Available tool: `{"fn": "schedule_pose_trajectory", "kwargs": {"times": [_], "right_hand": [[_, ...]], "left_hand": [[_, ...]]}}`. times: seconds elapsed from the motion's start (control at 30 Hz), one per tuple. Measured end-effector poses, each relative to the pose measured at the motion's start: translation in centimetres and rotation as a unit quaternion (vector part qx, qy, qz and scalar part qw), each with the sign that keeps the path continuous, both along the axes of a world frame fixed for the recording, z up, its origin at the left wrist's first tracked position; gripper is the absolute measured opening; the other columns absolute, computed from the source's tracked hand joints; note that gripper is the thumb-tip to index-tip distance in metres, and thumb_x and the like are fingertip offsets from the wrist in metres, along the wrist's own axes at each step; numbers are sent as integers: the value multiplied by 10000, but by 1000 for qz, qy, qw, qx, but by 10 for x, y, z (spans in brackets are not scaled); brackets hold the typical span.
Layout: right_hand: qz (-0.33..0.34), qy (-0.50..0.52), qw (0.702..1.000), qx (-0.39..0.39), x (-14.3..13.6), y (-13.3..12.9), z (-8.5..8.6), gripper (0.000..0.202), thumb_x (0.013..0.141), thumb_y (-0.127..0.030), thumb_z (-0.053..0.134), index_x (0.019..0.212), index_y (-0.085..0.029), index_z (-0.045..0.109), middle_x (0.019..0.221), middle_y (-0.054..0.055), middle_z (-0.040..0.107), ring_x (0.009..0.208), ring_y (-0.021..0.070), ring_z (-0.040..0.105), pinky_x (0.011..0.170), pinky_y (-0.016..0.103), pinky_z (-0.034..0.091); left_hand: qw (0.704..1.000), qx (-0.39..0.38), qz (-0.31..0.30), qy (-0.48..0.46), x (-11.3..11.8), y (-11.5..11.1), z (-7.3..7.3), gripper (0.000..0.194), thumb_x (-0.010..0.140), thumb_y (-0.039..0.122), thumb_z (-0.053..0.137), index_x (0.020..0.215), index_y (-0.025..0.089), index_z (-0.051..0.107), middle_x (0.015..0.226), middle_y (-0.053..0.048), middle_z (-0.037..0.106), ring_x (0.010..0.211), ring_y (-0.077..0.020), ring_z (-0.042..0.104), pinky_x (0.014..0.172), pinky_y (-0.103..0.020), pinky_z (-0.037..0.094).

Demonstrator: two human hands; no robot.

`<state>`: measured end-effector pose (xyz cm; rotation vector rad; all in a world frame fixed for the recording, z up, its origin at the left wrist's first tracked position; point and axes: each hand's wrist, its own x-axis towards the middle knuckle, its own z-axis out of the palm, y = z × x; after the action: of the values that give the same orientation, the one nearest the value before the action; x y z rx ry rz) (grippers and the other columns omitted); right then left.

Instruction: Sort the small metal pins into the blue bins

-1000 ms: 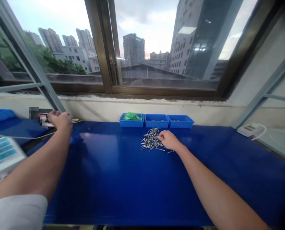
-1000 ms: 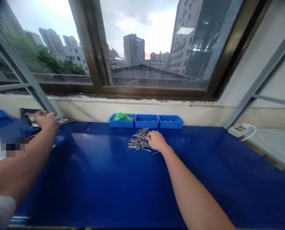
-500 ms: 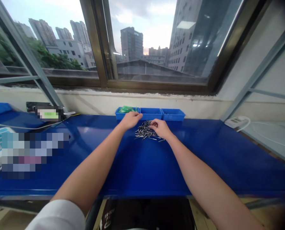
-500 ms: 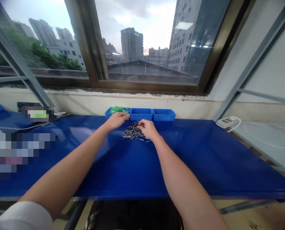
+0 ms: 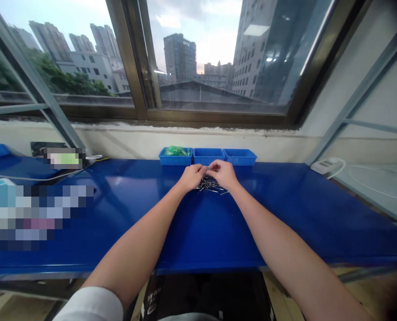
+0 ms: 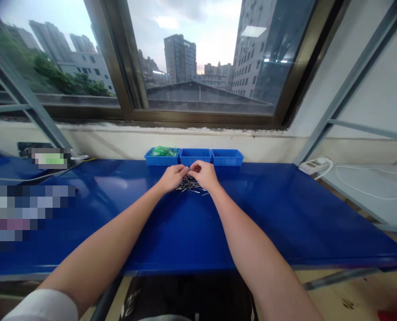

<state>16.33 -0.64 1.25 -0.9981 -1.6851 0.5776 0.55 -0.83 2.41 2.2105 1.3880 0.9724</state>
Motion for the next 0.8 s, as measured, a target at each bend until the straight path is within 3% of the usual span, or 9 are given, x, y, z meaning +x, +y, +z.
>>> {"fn": "schedule_pose_trajectory", "kwargs": {"times": [0.17, 0.33, 0.57, 0.7, 0.8], "right_hand": [[6, 6, 1000, 1, 1, 3, -5, 269, 619, -372, 728, 755, -169, 616, 689, 17, 632, 617, 137, 552, 600, 278, 451], [76, 37, 994, -64, 5, 6, -8, 264, 622, -385, 723, 741, -166, 635, 697, 33, 657, 648, 156, 596, 642, 305, 477], [116, 163, 968, -148, 9, 7, -5, 275, 573, -359, 729, 759, -165, 675, 671, 31, 664, 621, 158, 587, 534, 264, 432], [95, 178, 968, -145, 13, 11, -6, 241, 608, -340, 665, 767, -160, 688, 720, 47, 690, 652, 163, 600, 562, 267, 439], [52, 160, 980, -105, 18, 15, -7, 235, 621, -306, 632, 804, -170, 690, 777, 48, 706, 731, 187, 625, 615, 281, 455]], "left_hand": [[999, 13, 8, -40, -4, 5, -4, 252, 846, 341, 456, 763, 178, 627, 761, -27, 667, 722, -172, 581, 673, -273, 418], [997, 29, 24, -65, -6, 5, -8, 213, 844, 320, 480, 823, 177, 635, 795, -31, 675, 744, -172, 591, 700, -276, 437], [995, 27, 24, -94, 0, 2, -10, 207, 849, 319, 489, 873, 175, 636, 834, -34, 681, 776, -169, 609, 740, -280, 466], [995, 37, 20, -92, 0, 3, -11, 233, 849, 316, 507, 999, 180, 622, 966, -51, 681, 875, -174, 622, 825, -288, 468], [995, 83, 52, -17, -3, 2, -12, 278, 852, 311, 510, 1084, 184, 595, 1074, -77, 652, 987, -205, 597, 907, -342, 431]]}}
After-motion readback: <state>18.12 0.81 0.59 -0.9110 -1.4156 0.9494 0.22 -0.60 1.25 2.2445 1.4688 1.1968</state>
